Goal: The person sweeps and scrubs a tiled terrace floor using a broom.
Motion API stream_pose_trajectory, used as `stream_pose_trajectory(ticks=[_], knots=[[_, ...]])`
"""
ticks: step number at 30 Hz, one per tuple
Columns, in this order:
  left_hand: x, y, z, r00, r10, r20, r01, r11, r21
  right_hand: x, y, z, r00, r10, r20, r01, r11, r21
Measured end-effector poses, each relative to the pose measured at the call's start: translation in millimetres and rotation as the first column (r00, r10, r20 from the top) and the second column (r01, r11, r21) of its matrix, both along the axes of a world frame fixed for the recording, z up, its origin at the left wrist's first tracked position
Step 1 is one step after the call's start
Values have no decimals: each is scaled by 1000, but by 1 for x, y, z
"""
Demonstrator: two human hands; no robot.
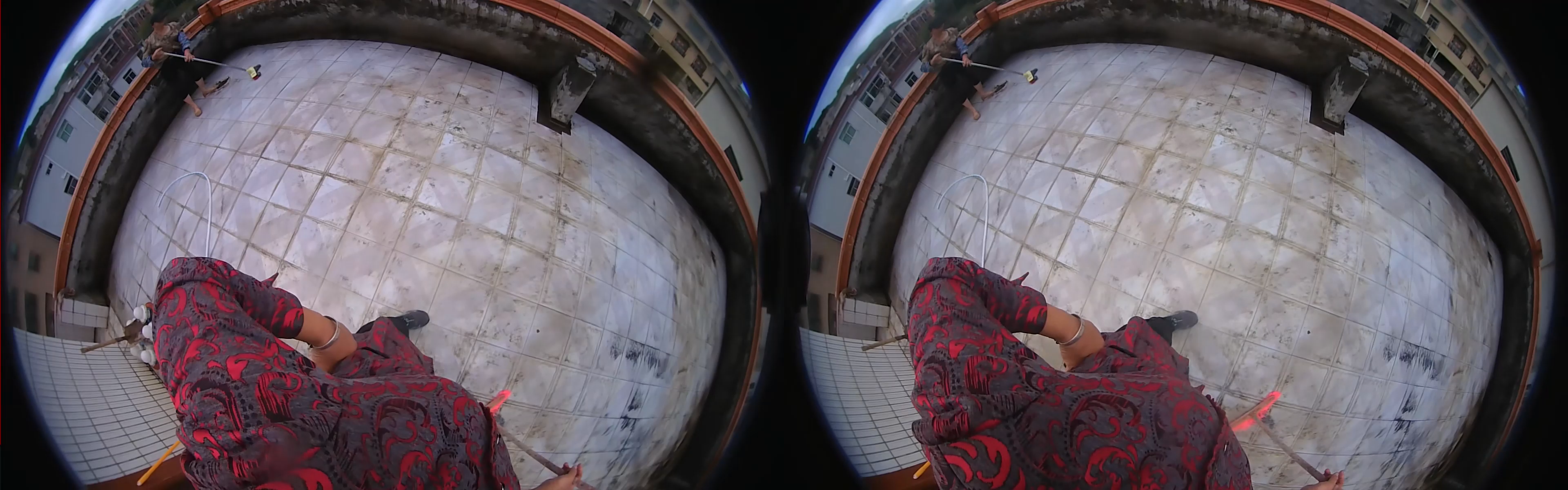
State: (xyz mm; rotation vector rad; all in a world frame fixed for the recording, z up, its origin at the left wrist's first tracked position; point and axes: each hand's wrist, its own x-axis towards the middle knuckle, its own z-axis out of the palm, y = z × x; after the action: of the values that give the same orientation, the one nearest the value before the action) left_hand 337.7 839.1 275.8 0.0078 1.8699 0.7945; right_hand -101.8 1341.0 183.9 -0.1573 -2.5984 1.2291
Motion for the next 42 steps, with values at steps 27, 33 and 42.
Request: stream_pose_trajectory(ticks=[27,33,42], knots=[[21,-4,-8,995,2,-96,0,1000,19,-8,1,-30,961,180,-209,-118,953,277],[22,-5,-19,996,-87,28,88,996,-23,1,-8,-25,999,32,-36,-32,999,-6],[29,-7,-37,993,-119,-10,119,993,-29,19,-46,-13,999,-1,-52,-4,996,-93]])
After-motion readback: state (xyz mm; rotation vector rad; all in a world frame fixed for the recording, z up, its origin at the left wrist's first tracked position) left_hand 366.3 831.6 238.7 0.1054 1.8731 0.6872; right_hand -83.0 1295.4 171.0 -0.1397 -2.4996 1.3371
